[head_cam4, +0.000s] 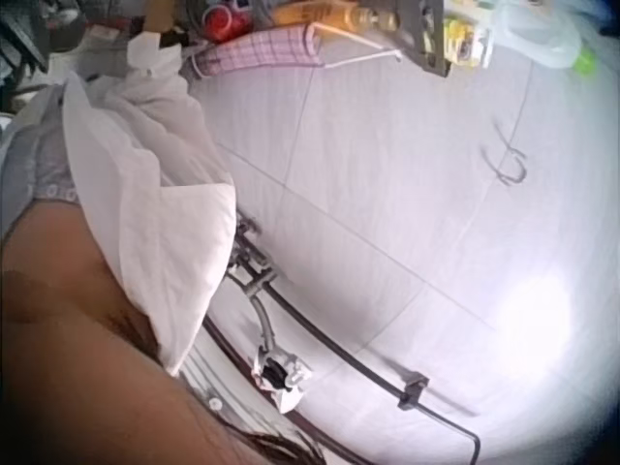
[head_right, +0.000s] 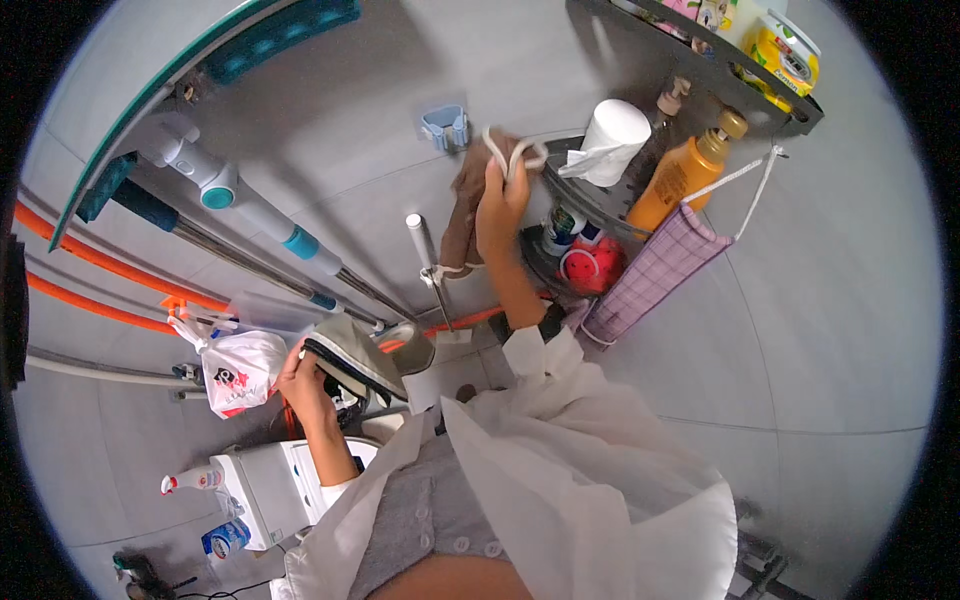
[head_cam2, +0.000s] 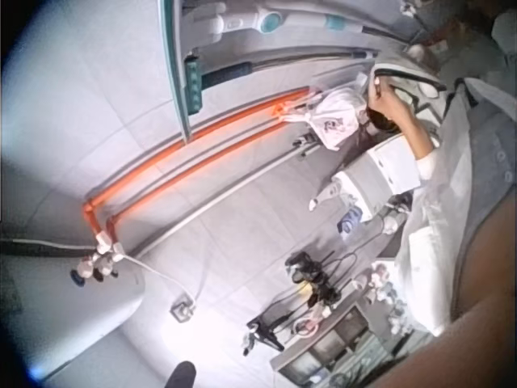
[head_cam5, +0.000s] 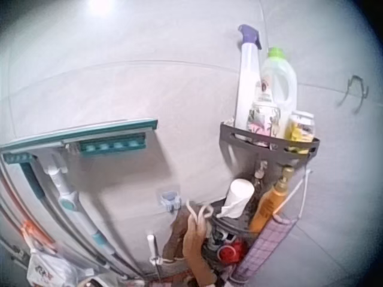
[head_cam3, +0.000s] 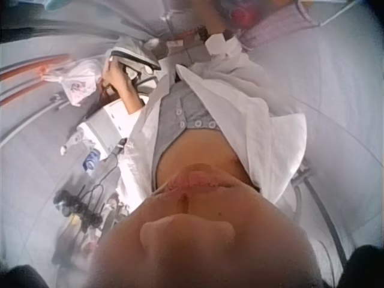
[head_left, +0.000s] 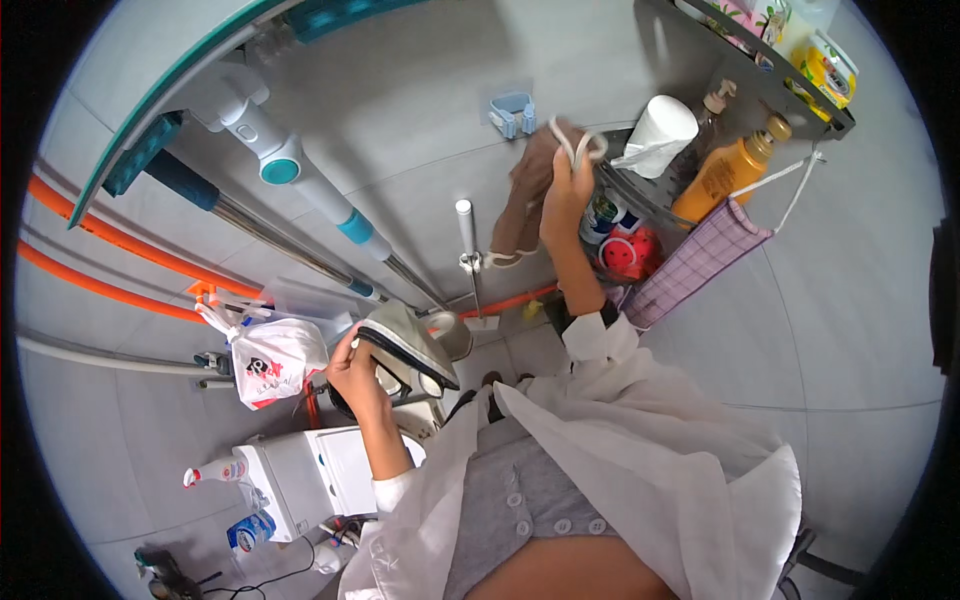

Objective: Wash a brown cleaning cloth in a sink and then hang it to dry.

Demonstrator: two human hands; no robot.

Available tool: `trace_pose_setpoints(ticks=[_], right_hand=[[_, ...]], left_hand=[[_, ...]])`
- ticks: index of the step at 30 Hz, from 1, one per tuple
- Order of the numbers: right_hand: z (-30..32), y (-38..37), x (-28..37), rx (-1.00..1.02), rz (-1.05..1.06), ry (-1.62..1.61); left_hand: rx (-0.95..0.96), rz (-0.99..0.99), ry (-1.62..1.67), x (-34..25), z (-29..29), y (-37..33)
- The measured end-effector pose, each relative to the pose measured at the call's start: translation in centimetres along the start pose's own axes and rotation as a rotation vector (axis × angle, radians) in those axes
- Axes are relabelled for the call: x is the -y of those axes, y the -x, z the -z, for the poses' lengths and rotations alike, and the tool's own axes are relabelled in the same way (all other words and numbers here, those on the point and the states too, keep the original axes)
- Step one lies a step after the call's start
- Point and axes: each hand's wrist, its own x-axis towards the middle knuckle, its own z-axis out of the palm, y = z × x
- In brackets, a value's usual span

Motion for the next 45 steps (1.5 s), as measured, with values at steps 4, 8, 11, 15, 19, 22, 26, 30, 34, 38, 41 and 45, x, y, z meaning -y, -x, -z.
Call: trace_pose_setpoints(ticks=[4, 8, 11, 15, 19, 22, 26, 30, 34, 38, 41, 45], right_hand=[[-0.2, -3.0, 3.6, 0.187, -0.023, -0.257], [-1.5, -4.3, 1.8, 0.416, -0.075, -0.176], [-1.4, -4.4, 1.2, 0.428, 0.016, -0.144], [-2.0, -2.5, 1.9, 0.357, -0.086, -0.143], [-1.5, -2.4, 1.9, 0.196, -0.043, -0.268], [-1.6, -2.1, 2.3, 0.224, -0.14, -0.373], [-0.6, -0.5, 2.9, 0.2, -0.635, -0.855], [2.0, -2.0, 0.0, 0.351, -0.94, -1.051], [2.2, -1.5, 0.3, 0.133, -0.798, -0.673], [0.9, -0.8, -2.9, 0.2, -0.052, 0.008], [-1.7, -1.0, -6.3, 0.419, 0.44, 0.865], [-3.5, 1.2, -5.8, 0.64, -0.001, 0.606]], left_hand=[[0.075, 0.008, 0.03, 0.4, -1.2, -0.2], [0.097, 0.038, 0.022, 0.5, -3.0, 0.4], [0.108, 0.04, 0.028, 1.0, -2.7, 0.5], [0.058, 0.03, 0.02, 1.0, -1.6, 0.3], [0.055, 0.063, 0.027, 1.4, -1.7, 0.8], [0.085, 0.043, 0.03, 2.0, -2.3, 0.8], [0.123, 0.06, 0.04, 1.3, -2.5, 1.1], [0.096, 0.059, -0.001, 0.8, -3.1, 1.4], [0.044, 0.039, 0.009, 1.3, -1.6, 1.2], [-0.025, 0.09, 0.048, 1.2, -1.5, 1.8], [0.018, 0.109, 0.078, 0.8, -0.8, 2.2], [-0.077, 0.127, 0.091, 1.0, -0.6, 2.0]])
